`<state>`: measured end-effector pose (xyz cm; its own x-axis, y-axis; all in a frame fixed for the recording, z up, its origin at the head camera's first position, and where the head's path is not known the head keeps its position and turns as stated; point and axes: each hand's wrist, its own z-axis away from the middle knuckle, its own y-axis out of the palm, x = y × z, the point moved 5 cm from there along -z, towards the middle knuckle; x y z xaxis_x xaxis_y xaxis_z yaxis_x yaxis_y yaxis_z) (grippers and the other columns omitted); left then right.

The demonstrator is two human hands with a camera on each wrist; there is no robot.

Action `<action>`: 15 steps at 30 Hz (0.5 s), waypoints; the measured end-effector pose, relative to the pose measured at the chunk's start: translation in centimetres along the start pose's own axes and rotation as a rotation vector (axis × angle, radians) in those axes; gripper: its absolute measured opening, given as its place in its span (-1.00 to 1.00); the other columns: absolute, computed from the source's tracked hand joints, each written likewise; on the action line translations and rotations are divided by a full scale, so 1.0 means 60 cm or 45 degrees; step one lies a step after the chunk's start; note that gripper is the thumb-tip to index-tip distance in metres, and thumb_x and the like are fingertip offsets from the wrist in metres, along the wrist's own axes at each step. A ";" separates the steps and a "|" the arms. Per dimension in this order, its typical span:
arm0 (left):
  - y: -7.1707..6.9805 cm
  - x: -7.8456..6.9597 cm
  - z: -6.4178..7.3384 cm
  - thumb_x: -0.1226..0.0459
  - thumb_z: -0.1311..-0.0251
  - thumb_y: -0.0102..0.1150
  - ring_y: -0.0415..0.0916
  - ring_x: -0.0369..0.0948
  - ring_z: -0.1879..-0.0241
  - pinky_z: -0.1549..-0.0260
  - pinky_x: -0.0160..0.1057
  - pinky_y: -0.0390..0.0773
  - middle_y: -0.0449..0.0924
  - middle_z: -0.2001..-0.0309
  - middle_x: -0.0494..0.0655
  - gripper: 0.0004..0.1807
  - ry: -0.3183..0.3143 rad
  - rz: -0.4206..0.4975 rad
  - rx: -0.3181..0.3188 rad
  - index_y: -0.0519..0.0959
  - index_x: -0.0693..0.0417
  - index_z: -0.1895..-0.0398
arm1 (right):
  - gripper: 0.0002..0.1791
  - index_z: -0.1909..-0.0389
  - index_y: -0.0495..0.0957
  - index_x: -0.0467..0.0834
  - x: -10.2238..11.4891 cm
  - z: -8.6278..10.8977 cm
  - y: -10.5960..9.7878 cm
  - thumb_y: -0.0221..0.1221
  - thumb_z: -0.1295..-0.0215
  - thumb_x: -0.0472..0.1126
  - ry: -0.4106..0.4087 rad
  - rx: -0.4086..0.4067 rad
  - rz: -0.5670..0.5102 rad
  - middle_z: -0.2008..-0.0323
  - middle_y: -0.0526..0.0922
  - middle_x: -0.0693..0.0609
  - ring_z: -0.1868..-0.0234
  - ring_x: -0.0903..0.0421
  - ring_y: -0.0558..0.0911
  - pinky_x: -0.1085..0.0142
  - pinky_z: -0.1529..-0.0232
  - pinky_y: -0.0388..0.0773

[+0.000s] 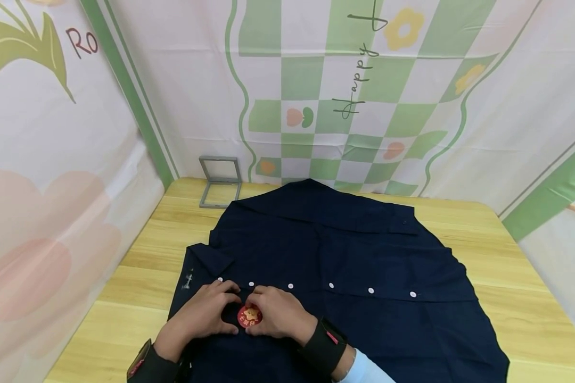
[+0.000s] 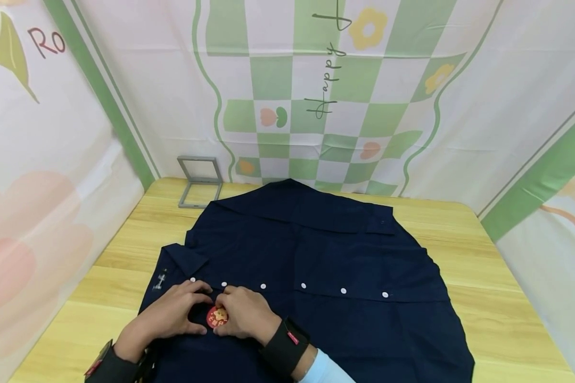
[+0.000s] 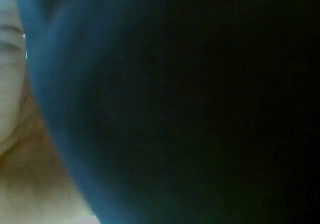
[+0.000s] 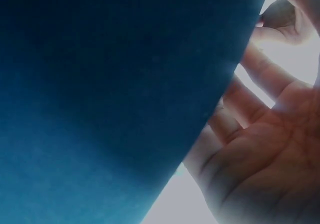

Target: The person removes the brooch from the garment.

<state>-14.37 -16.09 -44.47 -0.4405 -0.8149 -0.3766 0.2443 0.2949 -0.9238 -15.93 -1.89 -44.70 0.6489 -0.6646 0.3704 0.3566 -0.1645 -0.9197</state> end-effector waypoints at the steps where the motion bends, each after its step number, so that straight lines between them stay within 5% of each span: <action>1: 0.000 0.000 0.000 0.03 0.14 0.55 0.43 0.17 -0.20 -0.11 0.23 0.45 0.53 -0.06 -0.01 -0.50 -0.002 0.001 0.001 0.69 0.09 0.13 | -0.60 0.11 0.64 0.08 0.000 0.001 0.000 0.40 -0.07 0.16 -0.002 -0.004 0.003 0.13 0.59 0.18 0.29 0.35 0.49 0.52 0.34 0.44; 15: 0.000 -0.002 -0.001 0.03 0.13 0.55 0.46 0.12 -0.14 -0.05 0.18 0.47 0.53 -0.06 -0.02 -0.50 -0.017 -0.003 0.021 0.70 0.09 0.13 | -0.60 0.11 0.64 0.07 -0.005 0.011 -0.003 0.40 -0.07 0.15 -0.012 -0.031 0.012 0.14 0.59 0.16 0.29 0.34 0.48 0.53 0.37 0.42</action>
<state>-14.40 -15.98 -44.44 -0.4294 -0.8222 -0.3737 0.2580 0.2849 -0.9232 -15.73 -1.20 -44.57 0.6587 -0.6591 0.3628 0.3339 -0.1761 -0.9260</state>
